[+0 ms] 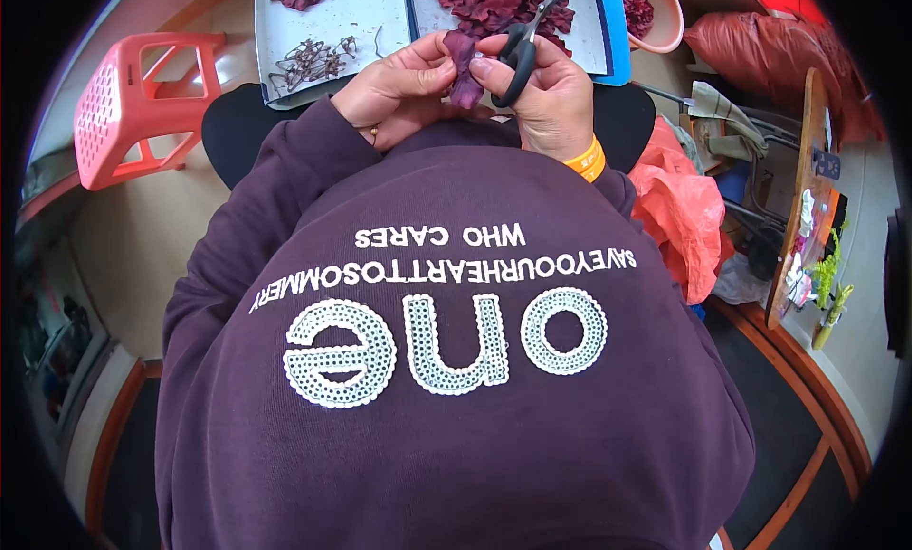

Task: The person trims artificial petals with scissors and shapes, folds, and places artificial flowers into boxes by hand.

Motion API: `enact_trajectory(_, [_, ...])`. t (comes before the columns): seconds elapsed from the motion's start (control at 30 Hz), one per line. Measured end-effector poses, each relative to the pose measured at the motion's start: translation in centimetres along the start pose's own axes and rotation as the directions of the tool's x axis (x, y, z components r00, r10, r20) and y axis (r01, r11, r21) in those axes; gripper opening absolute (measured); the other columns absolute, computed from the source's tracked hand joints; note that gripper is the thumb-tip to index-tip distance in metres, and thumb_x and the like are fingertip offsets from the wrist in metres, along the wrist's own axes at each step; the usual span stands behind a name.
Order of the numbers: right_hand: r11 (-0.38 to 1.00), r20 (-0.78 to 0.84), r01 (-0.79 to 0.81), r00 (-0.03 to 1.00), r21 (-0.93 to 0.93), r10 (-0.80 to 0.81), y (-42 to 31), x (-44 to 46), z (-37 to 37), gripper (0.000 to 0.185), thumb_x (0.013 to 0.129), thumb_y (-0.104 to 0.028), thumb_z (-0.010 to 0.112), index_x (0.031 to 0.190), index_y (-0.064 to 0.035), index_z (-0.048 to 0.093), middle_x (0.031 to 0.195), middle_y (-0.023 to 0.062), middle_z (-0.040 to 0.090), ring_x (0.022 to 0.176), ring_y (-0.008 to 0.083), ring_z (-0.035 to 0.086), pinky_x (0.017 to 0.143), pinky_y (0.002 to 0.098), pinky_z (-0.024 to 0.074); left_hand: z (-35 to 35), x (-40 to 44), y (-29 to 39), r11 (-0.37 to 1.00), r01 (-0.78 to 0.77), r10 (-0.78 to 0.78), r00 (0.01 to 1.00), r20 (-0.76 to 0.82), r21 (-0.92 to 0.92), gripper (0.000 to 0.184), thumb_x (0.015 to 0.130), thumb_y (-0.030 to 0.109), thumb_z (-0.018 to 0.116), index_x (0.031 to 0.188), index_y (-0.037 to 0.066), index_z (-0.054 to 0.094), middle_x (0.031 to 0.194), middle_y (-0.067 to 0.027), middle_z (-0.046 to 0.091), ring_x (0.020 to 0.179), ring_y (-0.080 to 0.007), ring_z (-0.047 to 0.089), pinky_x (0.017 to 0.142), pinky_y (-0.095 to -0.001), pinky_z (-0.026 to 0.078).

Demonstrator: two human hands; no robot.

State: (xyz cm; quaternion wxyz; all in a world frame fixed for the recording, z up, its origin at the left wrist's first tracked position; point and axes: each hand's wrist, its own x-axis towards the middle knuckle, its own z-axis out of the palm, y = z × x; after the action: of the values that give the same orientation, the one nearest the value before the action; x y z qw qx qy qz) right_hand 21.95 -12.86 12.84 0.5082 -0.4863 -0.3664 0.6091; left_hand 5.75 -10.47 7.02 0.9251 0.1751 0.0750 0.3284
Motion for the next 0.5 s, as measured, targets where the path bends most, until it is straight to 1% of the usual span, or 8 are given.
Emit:
enact_trajectory(0.07, [1.000, 0.003, 0.008, 1.000, 0.009, -0.008, 0.1, 0.1, -0.2, 0.022, 0.071, -0.002, 0.070, 0.090, 0.0005, 0.060, 0.072, 0.0067, 0.061, 0.055, 0.0089, 0.057, 0.046, 0.0190, 0.0504, 0.0, 0.1, 0.0, 1.000, -0.015, 0.015, 1.000, 0.026, -0.001, 0.034, 0.086, 0.009, 0.049, 0.120, 0.005, 0.045, 0.109, -0.0095, 0.054, 0.098, -0.0208, 0.053, 0.091, -0.0433, 0.039])
enact_trajectory(0.2, [1.000, -0.019, 0.008, 1.000, -0.014, -0.009, 0.5, 0.3, -0.7, 0.022, 0.071, -0.002, 0.070, 0.090, 0.0002, 0.060, 0.072, 0.0072, 0.061, 0.056, 0.0094, 0.057, 0.045, 0.0193, 0.0502, 0.5, 0.6, 0.2, 0.998, 0.055, -0.053, 0.995, -0.089, 0.022, 0.036, 0.087, 0.011, 0.048, 0.122, 0.003, 0.042, 0.109, -0.0100, 0.053, 0.097, -0.0211, 0.053, 0.089, -0.0437, 0.040])
enact_trajectory(0.4, [0.999, -0.018, 0.020, 1.000, 0.040, -0.019, 0.7, 0.2, -0.9, 0.023, 0.070, -0.003, 0.070, 0.090, 0.0004, 0.060, 0.072, 0.0074, 0.061, 0.057, 0.0104, 0.057, 0.044, 0.0199, 0.0499, 0.9, 0.4, 0.1, 0.999, 0.028, -0.030, 0.997, -0.066, -0.026, 0.035, 0.087, 0.010, 0.046, 0.121, 0.002, 0.042, 0.109, -0.0109, 0.053, 0.095, -0.0210, 0.053, 0.088, -0.0435, 0.041])
enact_trajectory(0.5, [1.000, -0.029, 0.007, 1.000, 0.029, -0.007, 0.7, 0.1, -1.1, 0.023, 0.070, -0.002, 0.070, 0.090, 0.0004, 0.060, 0.073, 0.0074, 0.061, 0.059, 0.0107, 0.058, 0.047, 0.0192, 0.0497, 1.3, 0.6, 0.1, 0.998, 0.054, -0.057, 0.992, -0.112, -0.033, 0.032, 0.087, 0.009, 0.046, 0.118, 0.002, 0.044, 0.103, -0.0112, 0.055, 0.091, -0.0206, 0.053, 0.087, -0.0435, 0.041])
